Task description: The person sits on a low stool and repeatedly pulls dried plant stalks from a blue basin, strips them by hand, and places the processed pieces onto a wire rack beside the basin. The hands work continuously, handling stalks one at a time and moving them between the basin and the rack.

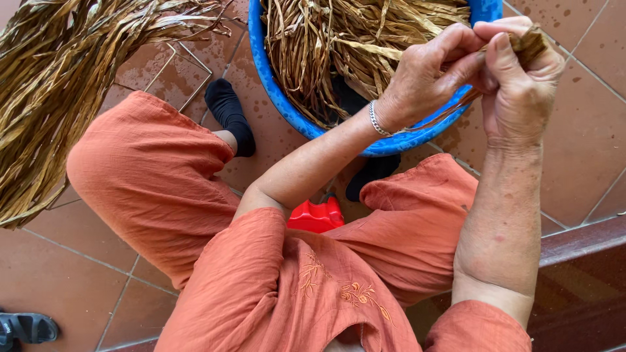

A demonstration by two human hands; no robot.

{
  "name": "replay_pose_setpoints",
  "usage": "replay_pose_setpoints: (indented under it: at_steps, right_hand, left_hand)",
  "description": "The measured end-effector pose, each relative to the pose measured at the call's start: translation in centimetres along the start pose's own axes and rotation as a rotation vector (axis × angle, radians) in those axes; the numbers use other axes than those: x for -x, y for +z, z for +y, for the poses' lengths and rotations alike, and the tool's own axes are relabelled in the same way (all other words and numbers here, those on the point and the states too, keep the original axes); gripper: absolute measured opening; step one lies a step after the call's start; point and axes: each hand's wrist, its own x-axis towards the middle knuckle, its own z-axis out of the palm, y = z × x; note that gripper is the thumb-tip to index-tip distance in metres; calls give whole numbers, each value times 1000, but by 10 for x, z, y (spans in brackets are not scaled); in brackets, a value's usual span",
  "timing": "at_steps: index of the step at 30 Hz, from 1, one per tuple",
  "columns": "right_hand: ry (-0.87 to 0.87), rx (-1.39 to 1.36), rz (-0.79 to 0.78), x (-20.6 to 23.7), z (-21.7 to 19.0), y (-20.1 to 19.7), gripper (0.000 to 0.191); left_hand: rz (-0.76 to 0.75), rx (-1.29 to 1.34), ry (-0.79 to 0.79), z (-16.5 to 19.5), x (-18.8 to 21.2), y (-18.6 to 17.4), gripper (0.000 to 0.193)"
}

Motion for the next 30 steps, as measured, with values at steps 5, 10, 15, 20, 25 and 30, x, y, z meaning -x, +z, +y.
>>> replay_pose_setpoints:
  at_steps: [5,10,15,20,25,30]
  right_hand:
    - [66,383,50,-8,9,-6,14]
    - [205,629,-173,-1,17,-22,14]
    - [305,802,-194,-5,35,-29,17]
    - [323,934,-306,-21,46,-20,18]
    - [616,855,-399,-32,55,-6,25]
    - [325,902,-541,-39,49,5,57]
  left_hand:
    - [-31,-604,181,-67,9,-42,38]
    - [66,-1262,-168,-131,6,-140,83]
    - [-82,-1416,-397,-153,9,-195,92]
    - [-978,-1632,-385,-158,46,-169,72]
    - [-1179,-1275,-654,-150,70,-168,57]
    - [-458,-1128,-650,-162,3,-190,28]
